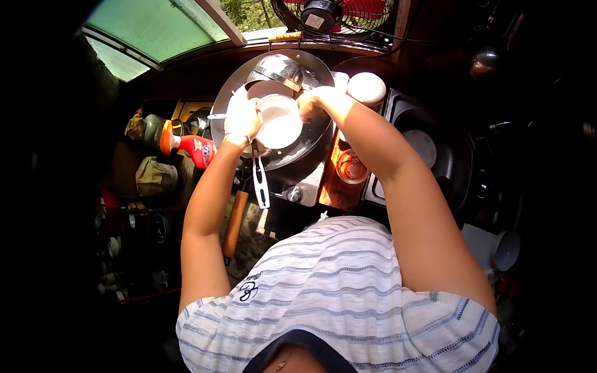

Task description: The person washes plates and bowls under a running tap and then stacks them in a large basin.

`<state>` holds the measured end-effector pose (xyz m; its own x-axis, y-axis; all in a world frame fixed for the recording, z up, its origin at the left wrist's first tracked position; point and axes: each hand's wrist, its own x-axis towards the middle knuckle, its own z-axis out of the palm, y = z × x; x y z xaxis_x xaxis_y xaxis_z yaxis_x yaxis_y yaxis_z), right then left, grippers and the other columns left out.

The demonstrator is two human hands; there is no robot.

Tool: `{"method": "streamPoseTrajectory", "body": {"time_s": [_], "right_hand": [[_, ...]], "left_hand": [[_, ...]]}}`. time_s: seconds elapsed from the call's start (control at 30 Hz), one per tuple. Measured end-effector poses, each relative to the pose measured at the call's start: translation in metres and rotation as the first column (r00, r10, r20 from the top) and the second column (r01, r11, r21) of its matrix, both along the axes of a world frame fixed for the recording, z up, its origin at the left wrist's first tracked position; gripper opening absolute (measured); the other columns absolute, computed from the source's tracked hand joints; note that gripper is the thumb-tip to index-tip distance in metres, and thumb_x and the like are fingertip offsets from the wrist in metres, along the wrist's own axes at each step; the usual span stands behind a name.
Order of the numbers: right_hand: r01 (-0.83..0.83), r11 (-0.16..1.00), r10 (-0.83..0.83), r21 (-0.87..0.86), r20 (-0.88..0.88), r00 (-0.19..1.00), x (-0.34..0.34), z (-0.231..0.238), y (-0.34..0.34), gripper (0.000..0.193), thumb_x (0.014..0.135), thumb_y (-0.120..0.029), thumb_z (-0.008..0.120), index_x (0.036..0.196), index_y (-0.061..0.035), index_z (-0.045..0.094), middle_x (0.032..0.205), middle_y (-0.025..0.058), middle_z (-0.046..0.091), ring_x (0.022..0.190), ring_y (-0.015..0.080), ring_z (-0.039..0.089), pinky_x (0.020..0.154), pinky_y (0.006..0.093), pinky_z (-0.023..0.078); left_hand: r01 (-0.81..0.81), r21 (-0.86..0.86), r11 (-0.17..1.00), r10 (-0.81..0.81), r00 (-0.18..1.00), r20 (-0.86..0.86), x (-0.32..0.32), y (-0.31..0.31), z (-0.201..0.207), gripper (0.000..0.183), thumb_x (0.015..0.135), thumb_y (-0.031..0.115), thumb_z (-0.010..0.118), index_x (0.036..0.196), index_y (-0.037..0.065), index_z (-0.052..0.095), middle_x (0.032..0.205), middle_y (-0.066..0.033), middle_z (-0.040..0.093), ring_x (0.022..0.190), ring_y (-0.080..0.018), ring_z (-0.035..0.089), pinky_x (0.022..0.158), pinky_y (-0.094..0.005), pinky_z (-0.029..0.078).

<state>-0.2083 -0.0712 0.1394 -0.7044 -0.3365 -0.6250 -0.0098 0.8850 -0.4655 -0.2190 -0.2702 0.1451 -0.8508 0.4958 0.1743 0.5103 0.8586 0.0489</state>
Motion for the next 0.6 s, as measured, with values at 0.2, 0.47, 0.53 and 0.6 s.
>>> {"method": "streamPoseTrajectory", "body": {"time_s": [0.2,0.47,0.53,0.6], "right_hand": [[0.402,0.911,-0.369,-0.09,-0.61,0.701,-0.001,-0.072,-0.022,0.019,0.076,-0.028,0.055,0.085,-0.0169,0.068,0.093,0.0097,0.063,0.097,0.0266,0.057,0.08,0.0389,0.045],[0.452,0.887,-0.455,-0.093,-0.336,0.825,0.009,0.008,-0.02,0.027,0.074,-0.022,0.059,0.097,-0.0093,0.065,0.1,0.0083,0.063,0.091,0.0224,0.06,0.071,0.036,0.046],[0.431,0.845,-0.518,-0.317,-0.278,0.809,0.019,0.035,-0.006,0.024,0.075,-0.029,0.057,0.082,-0.0074,0.066,0.08,0.0085,0.063,0.072,0.021,0.061,0.061,0.0344,0.046],[0.457,0.744,-0.618,-0.487,-0.244,0.747,0.013,0.031,-0.015,0.034,0.074,-0.034,0.056,0.057,-0.0059,0.061,0.052,0.0076,0.056,0.044,0.0187,0.052,0.046,0.0312,0.04]], "left_hand": [[0.153,-0.045,0.987,-0.158,0.972,-0.175,0.025,0.013,0.015,0.039,0.071,-0.001,0.052,0.109,-0.002,0.051,0.116,-0.0198,0.047,0.118,-0.0338,0.036,0.099,-0.0364,0.03],[0.162,-0.026,0.987,-0.163,0.985,-0.05,0.006,0.0,-0.002,0.036,0.077,-0.002,0.041,0.113,-0.005,0.044,0.119,-0.0249,0.043,0.114,-0.0368,0.038,0.1,-0.0379,0.028],[0.228,-0.007,0.974,-0.228,0.972,-0.064,-0.001,0.004,-0.006,0.038,0.075,-0.003,0.041,0.113,-0.005,0.043,0.119,-0.0259,0.042,0.114,-0.037,0.038,0.1,-0.038,0.028],[0.255,0.017,0.967,-0.254,0.967,-0.016,-0.009,0.003,-0.01,0.044,0.071,-0.002,0.045,0.114,-0.002,0.043,0.12,-0.0251,0.042,0.115,-0.0365,0.038,0.098,-0.0376,0.029]]}}
